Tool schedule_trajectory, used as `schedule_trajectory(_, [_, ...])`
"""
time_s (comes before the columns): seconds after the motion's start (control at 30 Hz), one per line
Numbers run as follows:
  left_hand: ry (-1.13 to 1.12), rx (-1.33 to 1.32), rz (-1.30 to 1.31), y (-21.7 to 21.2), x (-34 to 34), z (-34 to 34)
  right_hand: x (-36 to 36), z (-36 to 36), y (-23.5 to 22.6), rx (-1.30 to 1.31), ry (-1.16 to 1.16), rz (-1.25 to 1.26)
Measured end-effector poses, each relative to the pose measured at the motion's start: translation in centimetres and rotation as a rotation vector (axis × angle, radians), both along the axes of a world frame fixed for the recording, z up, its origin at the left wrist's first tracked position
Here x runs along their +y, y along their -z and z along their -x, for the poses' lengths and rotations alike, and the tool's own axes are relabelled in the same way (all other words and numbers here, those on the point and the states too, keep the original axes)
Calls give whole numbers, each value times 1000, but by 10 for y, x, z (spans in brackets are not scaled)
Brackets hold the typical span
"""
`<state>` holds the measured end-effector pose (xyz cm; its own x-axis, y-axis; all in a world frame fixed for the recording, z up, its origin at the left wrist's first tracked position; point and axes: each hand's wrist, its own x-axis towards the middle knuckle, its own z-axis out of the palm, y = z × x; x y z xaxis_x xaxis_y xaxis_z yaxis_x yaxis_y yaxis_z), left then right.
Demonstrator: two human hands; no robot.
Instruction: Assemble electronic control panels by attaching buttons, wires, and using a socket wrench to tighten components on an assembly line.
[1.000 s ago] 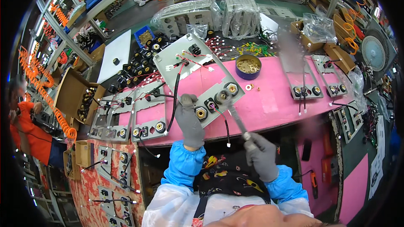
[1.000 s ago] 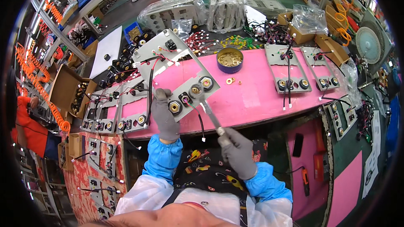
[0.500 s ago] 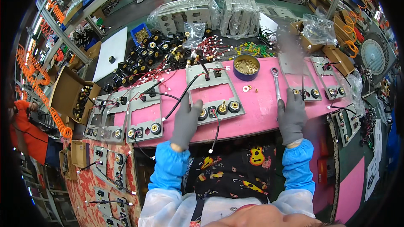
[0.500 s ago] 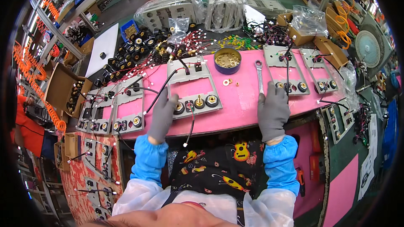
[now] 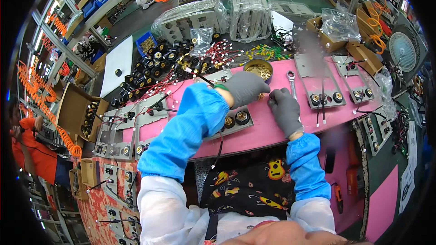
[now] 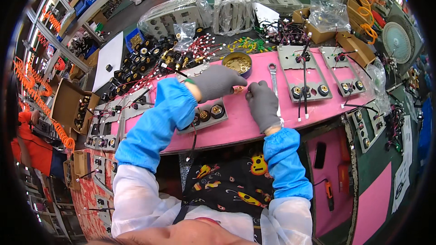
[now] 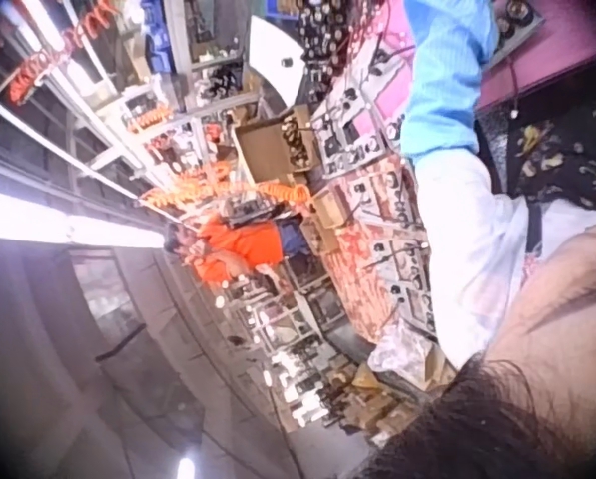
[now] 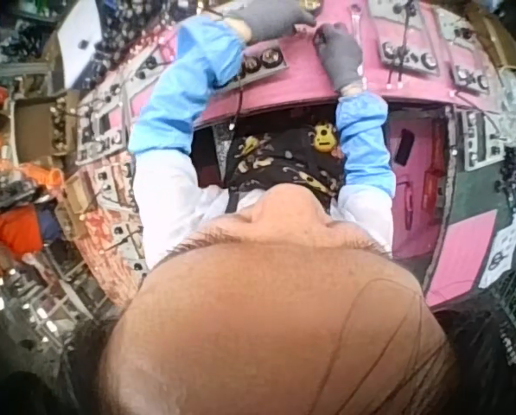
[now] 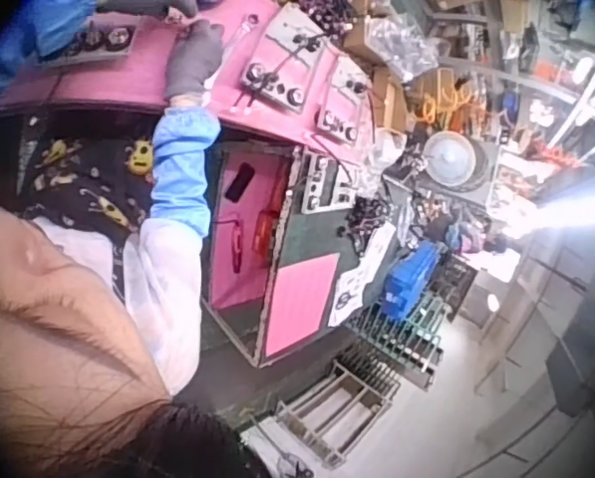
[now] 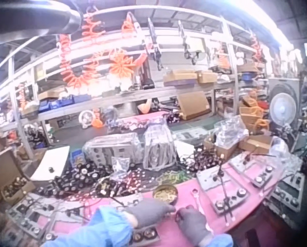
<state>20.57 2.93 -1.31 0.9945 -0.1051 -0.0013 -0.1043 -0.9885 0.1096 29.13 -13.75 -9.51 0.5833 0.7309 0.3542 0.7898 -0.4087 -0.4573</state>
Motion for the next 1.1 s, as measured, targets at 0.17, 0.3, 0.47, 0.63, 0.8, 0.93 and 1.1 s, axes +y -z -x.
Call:
schedule_trajectory(0.17, [103, 33, -34, 34, 6, -36, -3, 8, 6, -63, 114, -82])
schedule_trajectory(0.3, [80, 56, -134, 33, 0, -40, -4, 8, 8, -103, 114, -120])
schedule_trajectory(0.47, [101, 79, 65, 17, 7, -26, -4, 11, 2, -89, 69, -142])
schedule_trajectory(0.63, [-283, 4, 820, -55, 7, 40, -6, 13, -2, -60, 41, -166])
schedule_trajectory(0.8, [-660, 170, 1095, -68, 10, 102, -6, 11, 1, -95, 71, -127])
schedule_trajectory(0.93, [-698, 171, 1227, -38, 17, 120, -6, 12, 1, -106, 57, -139])
schedule_trajectory(1.1, [-697, 170, 1282, -32, 14, 116, -7, 11, 0, -108, 74, -115])
